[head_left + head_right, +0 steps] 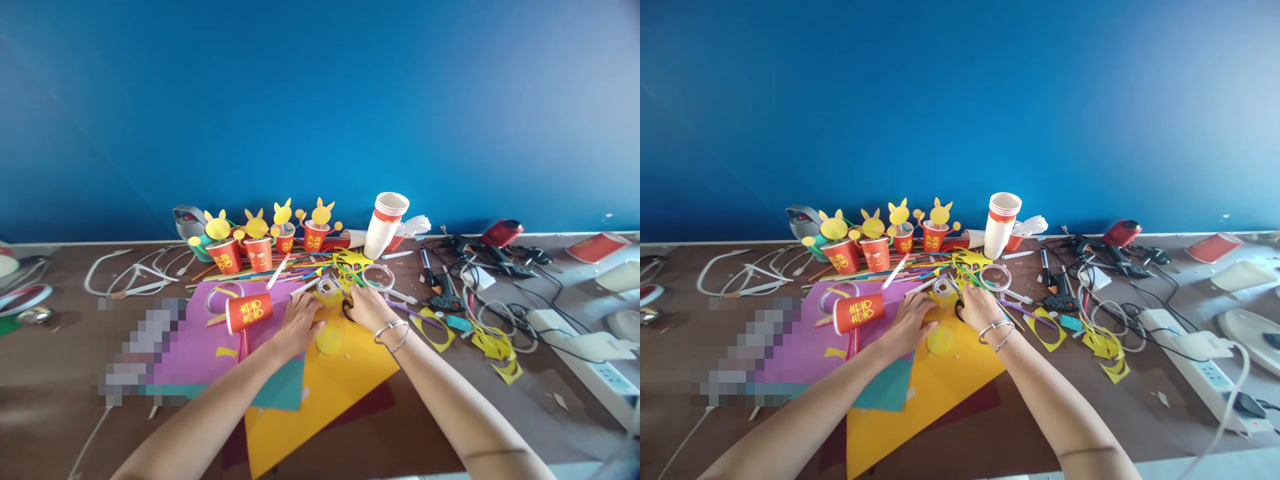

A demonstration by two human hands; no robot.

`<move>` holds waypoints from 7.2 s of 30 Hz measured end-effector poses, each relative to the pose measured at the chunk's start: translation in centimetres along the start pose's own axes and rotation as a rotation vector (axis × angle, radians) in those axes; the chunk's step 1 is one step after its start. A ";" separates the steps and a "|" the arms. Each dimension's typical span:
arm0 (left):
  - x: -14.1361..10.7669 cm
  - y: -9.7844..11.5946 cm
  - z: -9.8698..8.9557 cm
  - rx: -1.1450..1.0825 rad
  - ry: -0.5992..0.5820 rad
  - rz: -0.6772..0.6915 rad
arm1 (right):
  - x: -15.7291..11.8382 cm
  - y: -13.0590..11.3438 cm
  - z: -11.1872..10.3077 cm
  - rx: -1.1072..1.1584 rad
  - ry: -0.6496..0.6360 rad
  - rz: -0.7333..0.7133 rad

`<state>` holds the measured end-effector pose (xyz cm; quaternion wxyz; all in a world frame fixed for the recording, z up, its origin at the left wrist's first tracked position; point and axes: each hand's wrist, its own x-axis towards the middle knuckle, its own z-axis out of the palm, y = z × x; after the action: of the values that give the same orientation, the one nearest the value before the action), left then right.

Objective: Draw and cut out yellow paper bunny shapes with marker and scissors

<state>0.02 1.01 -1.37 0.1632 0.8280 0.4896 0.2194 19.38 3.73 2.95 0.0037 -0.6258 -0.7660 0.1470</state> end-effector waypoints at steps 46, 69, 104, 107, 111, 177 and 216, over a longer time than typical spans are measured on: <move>-0.2 0.1 0.0 0.098 0.046 -0.015 | -0.9 -2.9 2.4 0.062 0.034 -0.334; 0.7 -0.2 -0.7 -0.219 0.314 -0.026 | 0.1 -2.6 2.7 0.408 0.346 -0.385; 1.5 0.0 -1.2 -1.286 0.510 -0.392 | -0.9 -1.0 -2.0 0.526 -0.075 -0.311; 1.4 -0.3 -1.0 -1.255 0.544 -0.344 | -0.8 -1.7 -0.6 0.572 -0.050 -0.376; 1.4 -0.1 -1.2 -1.194 0.557 -0.330 | -0.6 -2.0 0.2 0.545 0.046 -0.366; 1.2 -0.4 -1.6 -0.865 0.538 -0.278 | -2.0 -3.6 0.3 0.245 0.272 -0.301; 0.8 0.4 -2.2 -0.664 0.549 -0.055 | -0.5 -2.4 0.7 0.513 0.252 -0.219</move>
<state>-0.46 1.61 0.84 0.2904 0.6280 0.4395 0.5727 17.08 2.68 2.96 0.2726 -0.5314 -0.7603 0.2556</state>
